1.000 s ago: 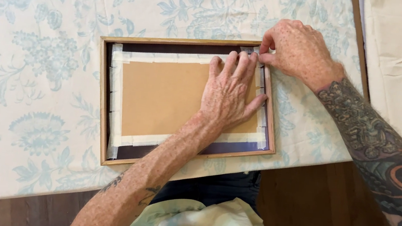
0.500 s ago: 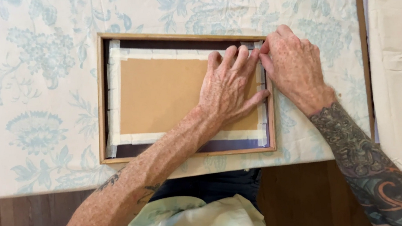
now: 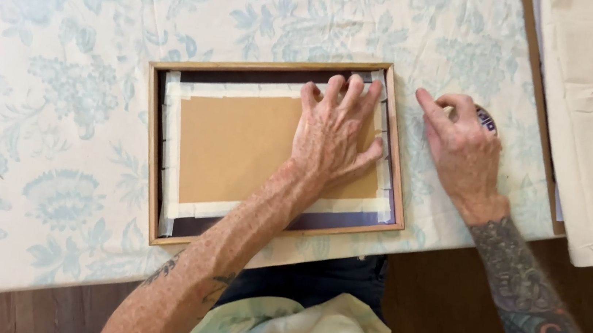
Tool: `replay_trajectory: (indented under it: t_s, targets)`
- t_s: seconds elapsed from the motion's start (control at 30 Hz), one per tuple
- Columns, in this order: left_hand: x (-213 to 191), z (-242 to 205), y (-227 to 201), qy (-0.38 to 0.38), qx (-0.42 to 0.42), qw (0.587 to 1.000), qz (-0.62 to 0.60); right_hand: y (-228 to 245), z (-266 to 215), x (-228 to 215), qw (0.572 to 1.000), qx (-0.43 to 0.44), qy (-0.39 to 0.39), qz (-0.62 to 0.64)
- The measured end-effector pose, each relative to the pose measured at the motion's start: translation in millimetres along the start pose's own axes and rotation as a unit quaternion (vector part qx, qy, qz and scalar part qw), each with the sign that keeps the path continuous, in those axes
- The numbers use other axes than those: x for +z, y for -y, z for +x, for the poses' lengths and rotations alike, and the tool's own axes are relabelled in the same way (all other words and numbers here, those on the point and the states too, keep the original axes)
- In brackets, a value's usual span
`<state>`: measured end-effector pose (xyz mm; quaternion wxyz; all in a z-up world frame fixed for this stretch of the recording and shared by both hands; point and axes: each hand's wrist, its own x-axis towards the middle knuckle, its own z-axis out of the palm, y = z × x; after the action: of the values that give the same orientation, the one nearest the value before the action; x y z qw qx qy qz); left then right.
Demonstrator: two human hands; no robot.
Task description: The person is securing artwork and backing boards into picture frames using masking tape.
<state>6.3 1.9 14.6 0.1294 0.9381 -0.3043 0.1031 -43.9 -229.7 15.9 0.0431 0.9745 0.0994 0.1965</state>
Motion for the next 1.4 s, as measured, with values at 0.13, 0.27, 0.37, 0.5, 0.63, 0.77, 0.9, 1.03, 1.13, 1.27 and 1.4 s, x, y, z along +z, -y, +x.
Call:
replay_trajectory:
  t_s: [0.13, 0.27, 0.37, 0.5, 0.63, 0.77, 0.9, 1.03, 1.13, 1.27, 1.4]
  targets:
    - [-3, -11, 13, -0.041, 0.034, 0.998, -0.036, 13, 11, -28, 0.999, 0.019, -0.010, 0.050]
    - [-21, -38, 21, 0.007, 0.025, 0.998, -0.057, 54, 22, -29, 0.996, -0.047, -0.023, 0.074]
    - [-15, -53, 30, -0.001, 0.000, 0.999, -0.033, 110, 37, -22, 0.989, -0.110, -0.007, 0.099]
    - [-9, -55, 42, -0.022, -0.008, 0.999, -0.038, 120, 45, -21, 0.993, -0.088, 0.025, 0.073]
    - [-14, -56, 40, -0.008, -0.024, 0.999, -0.039, 102, 36, -20, 0.995, -0.072, 0.024, 0.059]
    - [-12, -51, 38, -0.022, -0.027, 0.999, -0.037, 98, 44, -26, 0.998, -0.062, -0.014, 0.004]
    - [-9, -54, 37, -0.023, -0.032, 0.998, -0.042, 94, 49, -39, 0.998, -0.020, 0.024, 0.047]
    - [-11, -49, 31, -0.032, -0.043, 0.998, -0.044, 89, 54, -53, 0.979, 0.045, 0.046, 0.195]
    - [-3, -41, 17, -0.036, -0.056, 0.997, -0.042, 96, 49, -48, 0.982, 0.030, 0.078, 0.170]
    - [16, -20, -6, -0.054, -0.013, 0.994, -0.091, 95, 42, -36, 0.994, -0.016, 0.067, 0.085]
    - [26, -18, -5, -0.085, -0.015, 0.989, -0.117, 95, 39, -32, 0.997, -0.033, 0.041, 0.064]
